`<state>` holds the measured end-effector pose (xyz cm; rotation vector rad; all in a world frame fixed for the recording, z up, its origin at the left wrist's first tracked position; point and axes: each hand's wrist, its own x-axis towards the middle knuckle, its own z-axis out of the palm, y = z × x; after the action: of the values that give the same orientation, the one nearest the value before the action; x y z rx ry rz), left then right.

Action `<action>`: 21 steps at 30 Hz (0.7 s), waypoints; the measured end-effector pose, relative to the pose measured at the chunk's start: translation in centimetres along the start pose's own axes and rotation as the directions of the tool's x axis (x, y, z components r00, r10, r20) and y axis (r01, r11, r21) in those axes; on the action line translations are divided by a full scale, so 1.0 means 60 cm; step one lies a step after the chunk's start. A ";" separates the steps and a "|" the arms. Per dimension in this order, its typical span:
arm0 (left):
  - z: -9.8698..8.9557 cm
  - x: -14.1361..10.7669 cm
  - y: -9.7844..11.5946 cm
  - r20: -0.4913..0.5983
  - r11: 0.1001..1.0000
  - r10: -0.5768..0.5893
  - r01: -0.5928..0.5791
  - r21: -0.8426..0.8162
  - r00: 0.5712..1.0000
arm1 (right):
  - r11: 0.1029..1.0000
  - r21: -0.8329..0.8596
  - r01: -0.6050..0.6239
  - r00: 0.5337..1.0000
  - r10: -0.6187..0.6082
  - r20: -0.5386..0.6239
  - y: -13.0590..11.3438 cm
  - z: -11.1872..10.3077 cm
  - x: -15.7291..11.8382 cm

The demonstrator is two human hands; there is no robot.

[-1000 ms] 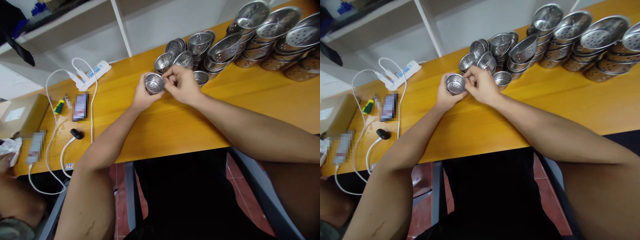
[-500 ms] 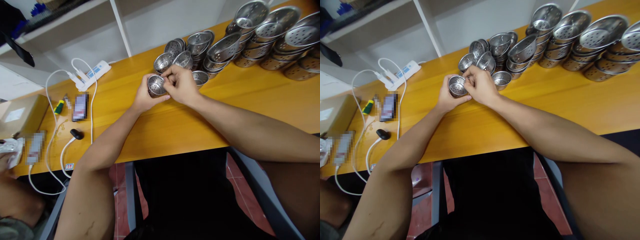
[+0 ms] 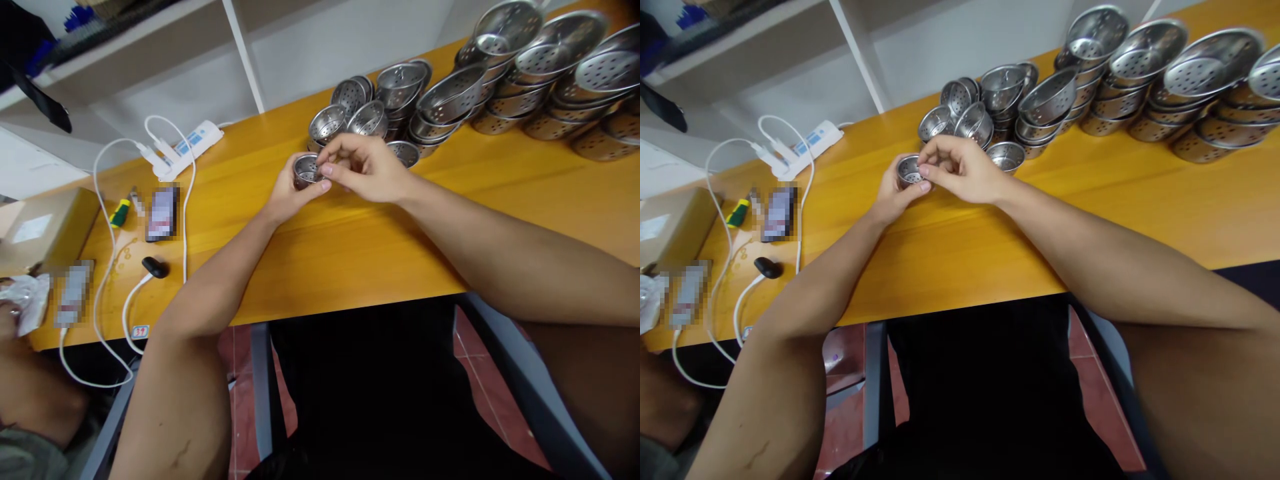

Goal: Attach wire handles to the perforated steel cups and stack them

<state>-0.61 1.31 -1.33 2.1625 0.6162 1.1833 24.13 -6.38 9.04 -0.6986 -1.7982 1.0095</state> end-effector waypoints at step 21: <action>0.006 0.001 0.017 -0.001 0.999 -0.013 0.013 0.035 1.000 | 0.996 0.077 -0.042 0.998 0.045 -0.033 0.027 0.011 0.007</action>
<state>-0.14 0.54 -0.75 2.1840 0.6548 1.1754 23.43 -5.43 7.70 -0.7066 -1.7116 1.0835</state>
